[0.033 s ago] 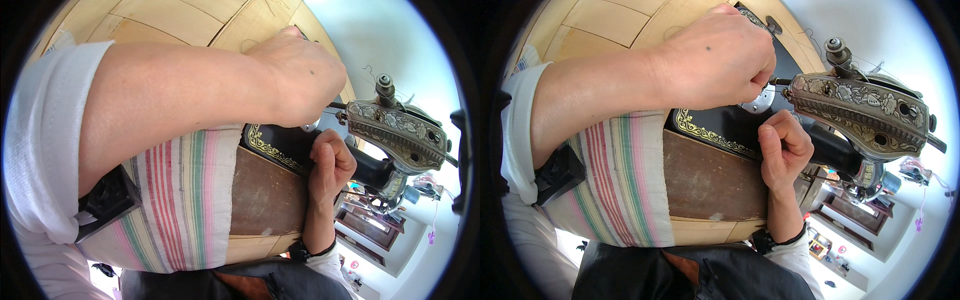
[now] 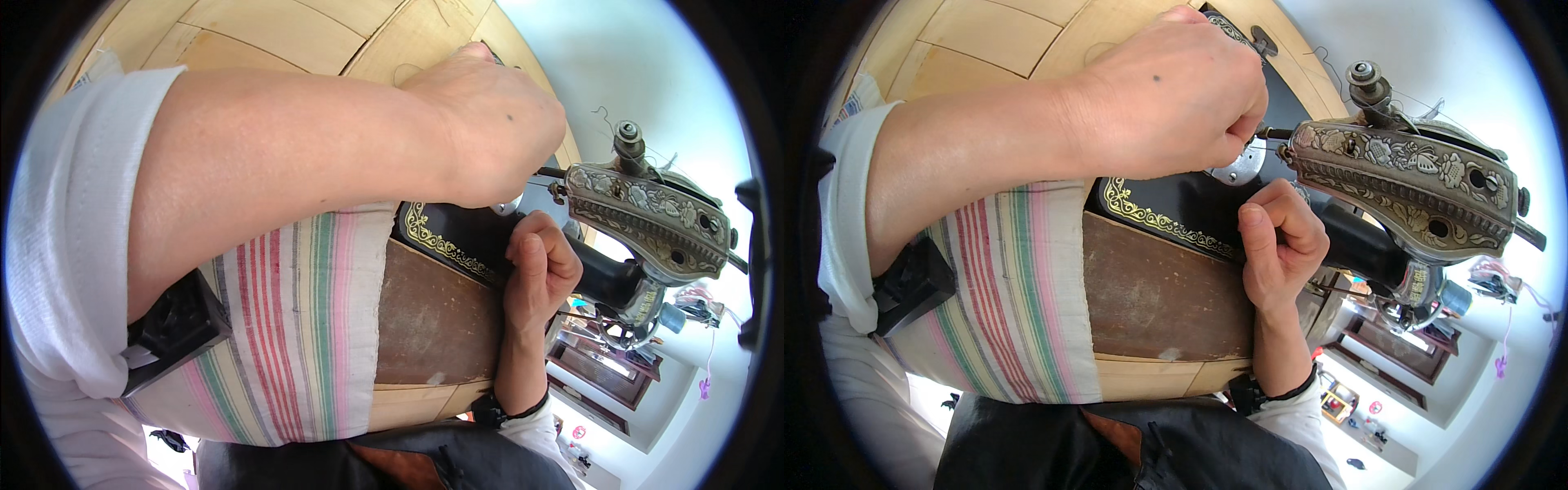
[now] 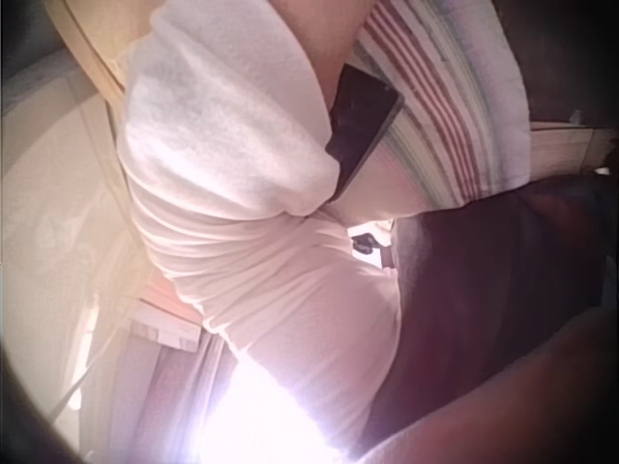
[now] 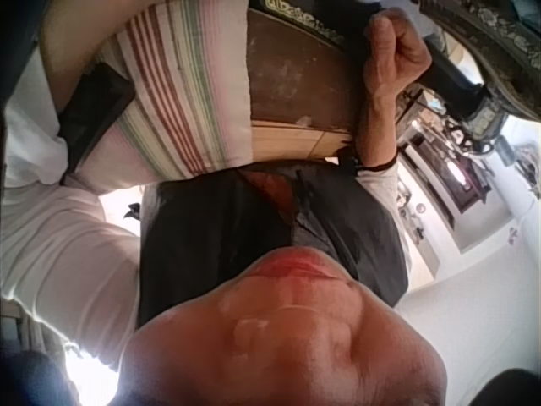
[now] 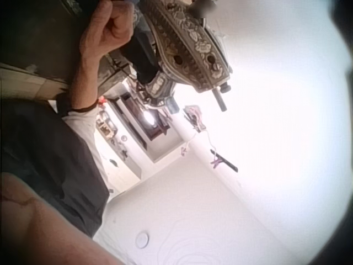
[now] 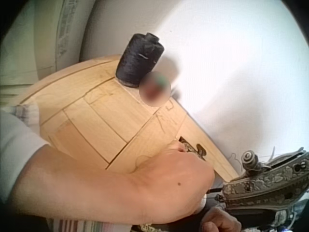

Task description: The person threads a vintage sewing machine, then folds and aligns a striped fabric piece before sewing a straight seam along its edge. The person guides the fabric under the needle and completes the seam.

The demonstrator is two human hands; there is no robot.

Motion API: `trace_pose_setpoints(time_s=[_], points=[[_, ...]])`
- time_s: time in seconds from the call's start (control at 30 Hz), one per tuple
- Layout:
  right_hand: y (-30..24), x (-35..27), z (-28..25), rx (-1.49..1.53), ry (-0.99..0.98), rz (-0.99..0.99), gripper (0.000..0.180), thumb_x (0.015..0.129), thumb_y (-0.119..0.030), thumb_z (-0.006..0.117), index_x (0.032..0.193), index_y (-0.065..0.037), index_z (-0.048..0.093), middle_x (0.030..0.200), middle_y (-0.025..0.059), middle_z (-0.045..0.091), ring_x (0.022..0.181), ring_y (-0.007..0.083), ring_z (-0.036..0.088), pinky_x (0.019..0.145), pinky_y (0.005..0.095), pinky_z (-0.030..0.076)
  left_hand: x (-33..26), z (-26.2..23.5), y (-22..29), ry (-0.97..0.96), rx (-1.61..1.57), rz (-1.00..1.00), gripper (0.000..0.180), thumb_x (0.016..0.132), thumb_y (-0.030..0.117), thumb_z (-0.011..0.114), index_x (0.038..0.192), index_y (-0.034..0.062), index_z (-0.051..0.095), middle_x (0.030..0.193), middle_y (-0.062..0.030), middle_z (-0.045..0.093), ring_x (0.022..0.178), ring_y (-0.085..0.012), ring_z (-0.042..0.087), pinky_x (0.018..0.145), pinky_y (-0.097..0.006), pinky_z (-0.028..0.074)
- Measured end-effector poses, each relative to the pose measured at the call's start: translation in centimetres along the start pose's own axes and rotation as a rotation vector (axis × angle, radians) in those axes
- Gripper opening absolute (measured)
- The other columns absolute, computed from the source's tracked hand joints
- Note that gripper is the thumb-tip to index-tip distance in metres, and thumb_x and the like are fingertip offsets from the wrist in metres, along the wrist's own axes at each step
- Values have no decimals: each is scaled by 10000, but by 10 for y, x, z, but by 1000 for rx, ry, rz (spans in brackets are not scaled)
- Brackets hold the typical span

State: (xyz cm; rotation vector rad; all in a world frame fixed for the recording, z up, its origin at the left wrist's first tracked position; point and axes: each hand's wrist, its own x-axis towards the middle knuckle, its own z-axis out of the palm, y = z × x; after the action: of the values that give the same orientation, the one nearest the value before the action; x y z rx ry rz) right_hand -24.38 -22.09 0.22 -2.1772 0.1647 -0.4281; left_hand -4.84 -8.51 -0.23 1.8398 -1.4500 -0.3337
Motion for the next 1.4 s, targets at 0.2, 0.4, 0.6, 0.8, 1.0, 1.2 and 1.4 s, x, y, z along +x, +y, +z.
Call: trace_pose_setpoints(time_s=[0.2,0.4,0.6,0.8,1.0,1.2,1.4], points=[[0,1,0,-11,-2,-11,292,960,-71,675,708,-15,539,741,57,581,644,107,468,590,244,350,0,2,-2,65,-22,48,115,760,21,679,823,18,775,823,-156,736,850,-299,714,991,-409,425],[1,0,0,1,-4,-15,292,967,-87,673,715,-17,544,740,57,580,643,103,466,586,242,346,5,2,-2,40,-50,25,115,760,22,680,825,17,775,829,-156,736,853,-299,709,995,-407,425],[1,-1,-1,-18,0,-3,289,967,-87,674,717,-18,548,739,55,577,638,97,452,581,238,330,0,-1,-4,15,-81,0,116,761,22,681,828,17,775,835,-156,735,857,-300,702,1001,-405,426],[1,0,-1,-13,0,-8,281,966,-86,673,723,-17,550,746,55,579,641,97,450,582,239,325,-6,-5,-5,-10,-110,-15,116,761,23,682,831,16,775,842,-156,734,861,-301,695,1007,-403,427],[0,0,-2,-18,-8,1,272,965,-78,668,727,-16,553,755,54,582,660,100,459,600,242,338,-8,-9,-3,-37,-139,-28,117,761,23,684,834,15,775,848,-156,734,865,-302,688,1012,-401,427],[0,0,-1,-4,-10,1,273,961,-75,671,723,-15,552,757,55,584,661,104,462,603,243,341,-6,-12,0,-65,-167,-37,118,761,24,685,837,15,775,855,-156,733,869,-302,681,1018,-399,428],[1,0,-2,-6,-18,-13,273,954,-65,672,715,-17,549,754,57,586,659,107,465,602,246,343,-6,-8,0,-63,-154,-30,110,754,26,689,827,12,770,845,-158,729,858,-303,681,1016,-398,429]])
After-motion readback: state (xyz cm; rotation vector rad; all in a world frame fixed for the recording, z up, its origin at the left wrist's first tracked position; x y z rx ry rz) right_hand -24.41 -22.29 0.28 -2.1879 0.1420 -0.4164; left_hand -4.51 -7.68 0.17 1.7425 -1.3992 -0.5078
